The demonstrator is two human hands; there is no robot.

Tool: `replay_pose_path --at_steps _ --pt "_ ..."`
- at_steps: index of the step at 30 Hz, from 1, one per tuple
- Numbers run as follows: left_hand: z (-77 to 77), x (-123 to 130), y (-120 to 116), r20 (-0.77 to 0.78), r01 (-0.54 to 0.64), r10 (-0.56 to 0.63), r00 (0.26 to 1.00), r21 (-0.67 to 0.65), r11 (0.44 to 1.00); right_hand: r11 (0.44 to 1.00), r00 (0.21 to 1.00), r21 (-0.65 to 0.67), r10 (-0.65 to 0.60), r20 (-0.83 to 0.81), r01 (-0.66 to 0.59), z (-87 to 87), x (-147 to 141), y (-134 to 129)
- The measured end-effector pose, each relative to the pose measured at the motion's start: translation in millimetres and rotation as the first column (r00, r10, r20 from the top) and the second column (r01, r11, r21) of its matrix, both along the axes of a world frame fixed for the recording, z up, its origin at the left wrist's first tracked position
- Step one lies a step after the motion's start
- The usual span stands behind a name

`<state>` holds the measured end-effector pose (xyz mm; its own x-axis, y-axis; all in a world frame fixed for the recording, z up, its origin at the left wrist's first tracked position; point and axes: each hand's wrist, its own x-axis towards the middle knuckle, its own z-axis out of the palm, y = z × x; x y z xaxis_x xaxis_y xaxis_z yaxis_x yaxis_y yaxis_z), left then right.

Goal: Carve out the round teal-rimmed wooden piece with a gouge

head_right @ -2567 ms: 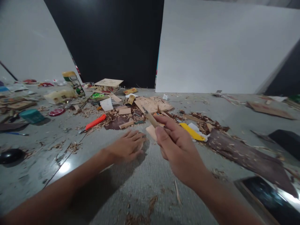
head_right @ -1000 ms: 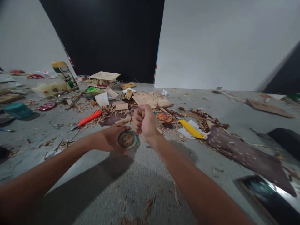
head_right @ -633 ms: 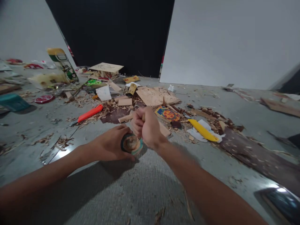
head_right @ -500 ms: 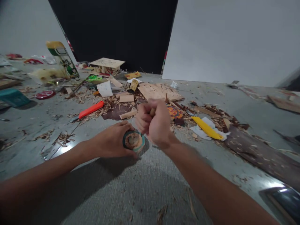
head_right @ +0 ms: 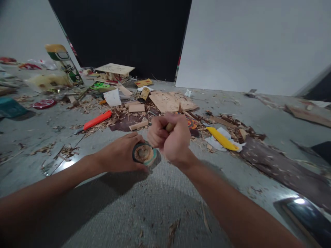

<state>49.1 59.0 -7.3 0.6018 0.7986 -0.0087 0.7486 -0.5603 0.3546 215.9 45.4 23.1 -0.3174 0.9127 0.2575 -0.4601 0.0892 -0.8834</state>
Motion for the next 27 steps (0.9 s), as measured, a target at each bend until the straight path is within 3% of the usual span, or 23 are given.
replay_pose_path --at_steps 6,11,18,21,25,27 --pt "0.5 -1 -1 0.0 0.0 0.0 1.0 -0.016 1.0 1.0 1.0 0.008 0.025 -0.007 -0.025 1.5 0 -1" --pt "2.7 -1 -2 -0.007 0.015 -0.016 1.0 -0.036 0.999 0.999 0.999 0.005 -0.036 -0.003 0.036 3.0 -2 -3" --pt "2.6 -1 -2 0.029 0.007 -0.006 1.0 -0.038 0.999 0.998 0.998 0.041 -0.053 0.02 0.053 18.4 2 -11" --pt "1.9 -2 -2 0.01 0.013 -0.012 1.0 -0.028 1.0 0.994 0.994 0.03 -0.107 -0.011 0.107 14.9 0 -9" --pt "1.2 -3 -2 0.038 0.017 -0.016 0.999 -0.021 1.0 0.997 0.998 0.043 -0.063 0.003 0.063 15.3 1 -9" --pt "0.8 -2 -2 0.036 0.017 -0.017 0.999 -0.017 1.0 0.994 0.995 0.047 -0.101 -0.018 0.102 14.7 1 -9"
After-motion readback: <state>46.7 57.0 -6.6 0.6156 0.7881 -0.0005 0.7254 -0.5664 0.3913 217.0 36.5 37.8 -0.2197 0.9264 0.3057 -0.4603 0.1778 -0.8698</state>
